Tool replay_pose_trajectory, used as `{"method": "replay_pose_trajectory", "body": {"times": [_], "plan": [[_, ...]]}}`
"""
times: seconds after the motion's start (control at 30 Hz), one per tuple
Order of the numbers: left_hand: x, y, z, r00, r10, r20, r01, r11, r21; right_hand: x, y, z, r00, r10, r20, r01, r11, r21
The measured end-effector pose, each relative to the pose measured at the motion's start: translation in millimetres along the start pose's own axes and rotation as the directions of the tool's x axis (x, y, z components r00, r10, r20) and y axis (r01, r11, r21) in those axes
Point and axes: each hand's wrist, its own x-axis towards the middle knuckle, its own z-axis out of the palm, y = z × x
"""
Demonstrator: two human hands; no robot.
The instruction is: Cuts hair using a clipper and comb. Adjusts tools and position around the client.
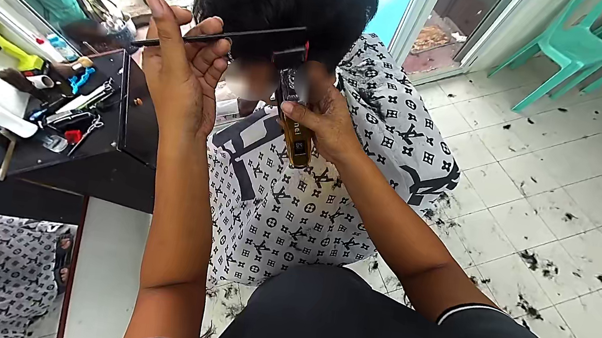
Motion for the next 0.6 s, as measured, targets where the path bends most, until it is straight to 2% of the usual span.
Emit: {"method": "replay_pose_trajectory", "body": {"times": [0.07,0.17,0.2,0.23,0.37,0.43,0.53,0.6], "plan": [[-0.2,1.4,3.2,1.000,0.006,0.021,-0.006,1.000,0.004,-0.8,3.7,-2.2,1.000,0.006,0.009,-0.006,1.000,0.016],[-0.8,4.9,8.8,0.998,0.017,0.056,-0.014,0.998,-0.061,-8.6,8.5,-2.4,0.974,0.228,-0.007,-0.224,0.961,0.162],[-0.5,5.1,10.4,0.998,0.013,0.054,-0.009,0.997,-0.073,-9.8,8.5,-2.8,0.965,0.261,-0.001,-0.255,0.946,0.202],[0.1,4.5,11.3,0.999,0.007,0.049,-0.004,0.998,-0.066,-9.5,8.0,-3.6,0.969,0.247,0.006,-0.242,0.943,0.228],[0.3,-1.0,12.6,0.999,-0.012,0.038,0.010,0.999,0.041,-2.5,4.7,-5.2,1.000,0.019,0.011,-0.021,0.980,0.198],[-1.2,-0.3,13.7,0.999,-0.013,0.049,0.011,1.000,0.029,-4.5,8.5,-5.4,0.998,0.057,0.016,-0.059,0.976,0.209],[-1.2,2.7,14.4,0.998,-0.007,0.060,0.007,1.000,-0.008,-9.7,12.5,-5.3,0.972,0.235,0.017,-0.232,0.941,0.248],[0.5,2.5,13.5,0.999,0.006,0.046,-0.008,1.000,0.024,-8.2,10.7,-5.3,0.977,0.211,0.010,-0.207,0.945,0.253]]}}
